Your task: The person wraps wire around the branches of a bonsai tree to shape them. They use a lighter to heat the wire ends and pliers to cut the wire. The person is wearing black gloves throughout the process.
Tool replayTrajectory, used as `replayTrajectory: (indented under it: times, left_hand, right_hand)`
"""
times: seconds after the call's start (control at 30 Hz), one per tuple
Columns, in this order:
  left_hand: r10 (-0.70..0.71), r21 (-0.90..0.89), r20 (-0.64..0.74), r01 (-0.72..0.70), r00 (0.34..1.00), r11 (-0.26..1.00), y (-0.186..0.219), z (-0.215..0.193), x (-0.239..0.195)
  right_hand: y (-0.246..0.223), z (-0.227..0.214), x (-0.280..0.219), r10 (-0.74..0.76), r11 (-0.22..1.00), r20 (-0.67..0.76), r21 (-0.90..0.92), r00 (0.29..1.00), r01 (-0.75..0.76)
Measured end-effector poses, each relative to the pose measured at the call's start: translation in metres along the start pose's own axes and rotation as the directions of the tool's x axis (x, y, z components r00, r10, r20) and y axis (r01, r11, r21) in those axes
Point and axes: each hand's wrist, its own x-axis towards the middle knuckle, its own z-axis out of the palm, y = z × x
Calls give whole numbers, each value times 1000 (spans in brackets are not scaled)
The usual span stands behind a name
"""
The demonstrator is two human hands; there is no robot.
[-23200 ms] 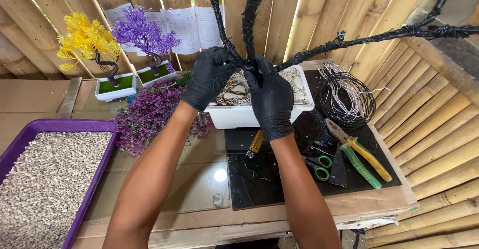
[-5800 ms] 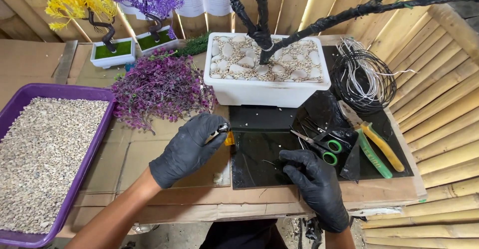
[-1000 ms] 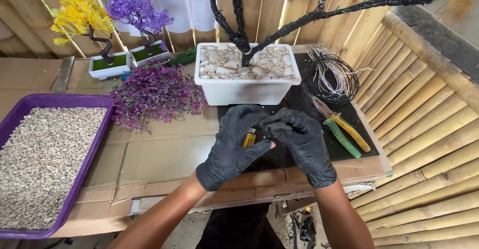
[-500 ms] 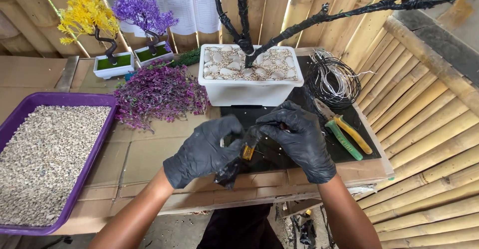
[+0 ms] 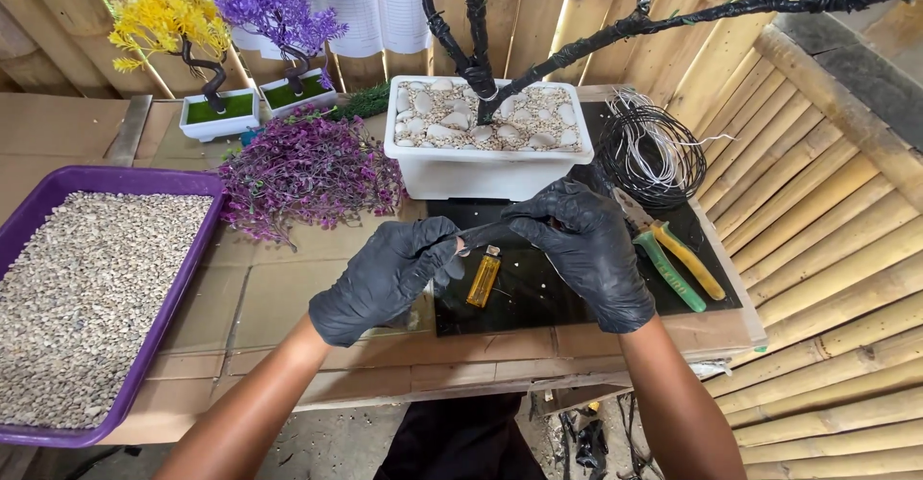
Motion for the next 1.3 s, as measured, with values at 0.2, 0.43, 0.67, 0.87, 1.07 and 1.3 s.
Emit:
replayTrajectory:
  times: [0.2, 0.43, 0.67, 0.87, 1.07, 1.3]
  left_hand:
    - [-121, 431, -118, 161, 986, 888, 3, 27, 16]
    - [-44, 401, -303, 169, 952, 901, -16, 3, 55]
    - [313, 689, -421, 76, 851, 721, -12, 2, 142]
    - [491, 827, -416, 95, 765, 554, -26, 27, 181]
    - [474, 834, -388, 82, 790, 546, -36, 26, 192]
    - [287, 754, -449, 187, 846, 630, -31, 23, 190]
  right_hand:
    - [-10, 8, 7, -5, 1000, 34, 6, 999, 5]
    - [21, -12, 31, -18, 1000, -65, 1, 998, 18]
    - [43, -26, 84, 42, 996, -126, 79, 991, -32]
    - [50, -20, 137, 60, 972, -99, 233, 993, -36]
    - [86, -29, 168, -86, 953, 335, 302, 938, -21]
    - [94, -17, 176, 43, 946, 340, 288, 940, -147]
